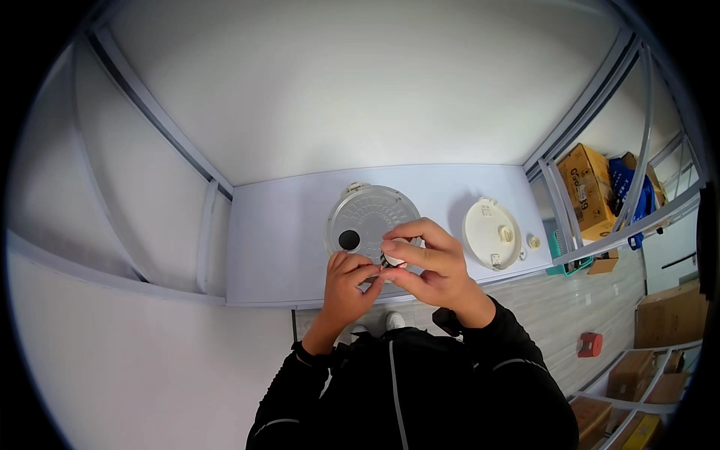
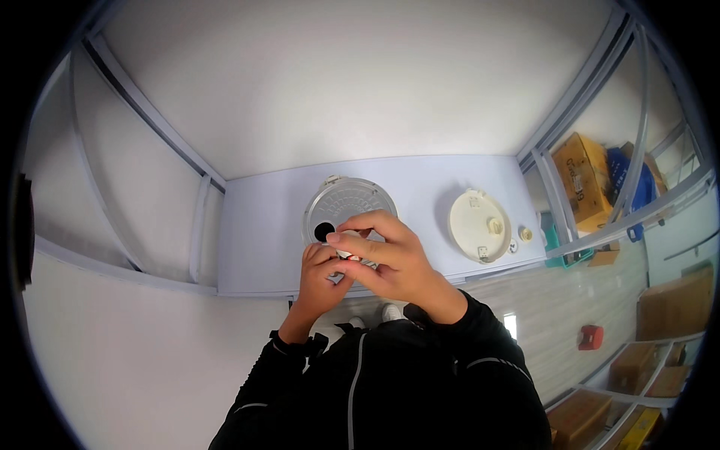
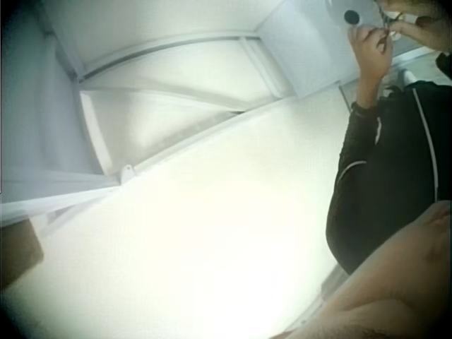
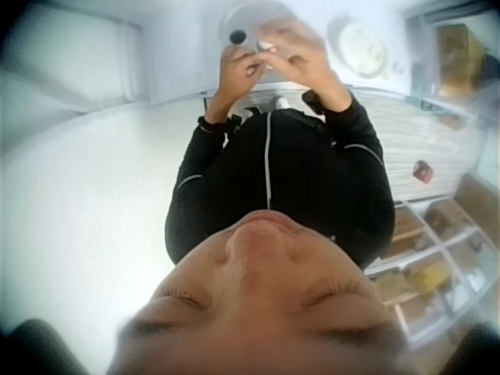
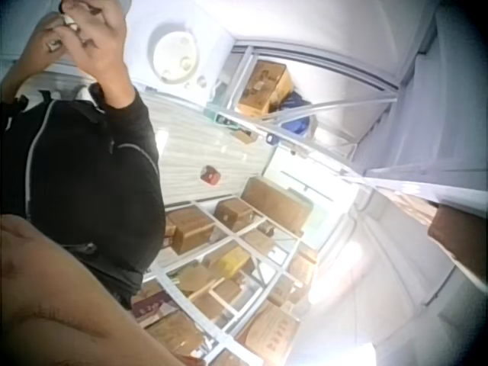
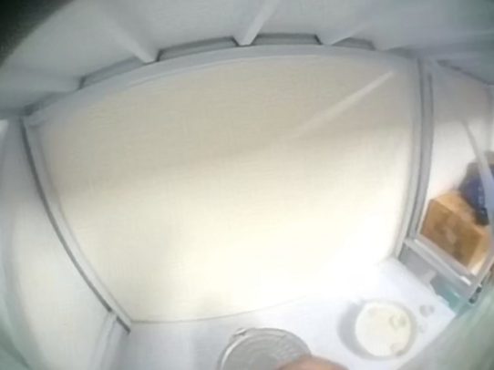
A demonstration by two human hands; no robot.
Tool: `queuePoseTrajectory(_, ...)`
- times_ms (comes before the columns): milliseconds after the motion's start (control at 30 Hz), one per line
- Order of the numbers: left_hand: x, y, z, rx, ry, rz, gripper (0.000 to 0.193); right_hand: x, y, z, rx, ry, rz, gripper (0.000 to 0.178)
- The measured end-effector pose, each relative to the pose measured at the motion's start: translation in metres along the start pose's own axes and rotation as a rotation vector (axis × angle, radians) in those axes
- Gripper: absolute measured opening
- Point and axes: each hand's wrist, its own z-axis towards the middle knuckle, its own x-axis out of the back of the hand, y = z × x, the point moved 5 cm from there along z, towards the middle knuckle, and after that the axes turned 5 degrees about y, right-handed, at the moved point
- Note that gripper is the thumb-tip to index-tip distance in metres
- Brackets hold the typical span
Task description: The person uses a screwdriver to tighten screws on a white circular light fixture base and then attaches a small plastic component to the fixture. The work is performed on a white shelf in a storage area.
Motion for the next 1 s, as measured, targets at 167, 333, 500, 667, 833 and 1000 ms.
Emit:
queuePoseTrajectory(167,0.002,-0.001,0.001,-0.023,0.027,-0.006,0.019,-0.004,-0.007,0.010,-0.029,-0.150,0.037,0.056)
queuePoseTrajectory(333,0.001,-0.001,0.001,0.003,0.020,-0.021,0.020,-0.011,0.003,-0.003,-0.076,-0.244,0.036,0.067)
queuePoseTrajectory(500,0.000,-0.002,0.001,-0.005,0.010,-0.011,0.019,-0.009,0.001,-0.003,-0.113,-0.210,0.060,0.068)
queuePoseTrajectory(667,-0.001,-0.003,-0.001,-0.002,0.000,0.012,0.017,-0.004,-0.002,0.002,-0.070,-0.155,-0.007,0.070)
queuePoseTrajectory(833,0.000,0.003,0.000,0.017,0.008,0.006,0.014,0.008,0.002,-0.001,0.038,0.106,-0.075,0.076)
queuePoseTrajectory(1000,0.007,0.000,0.001,0.016,-0.031,-0.040,0.009,0.025,0.007,-0.002,-0.065,0.241,-0.009,0.072)
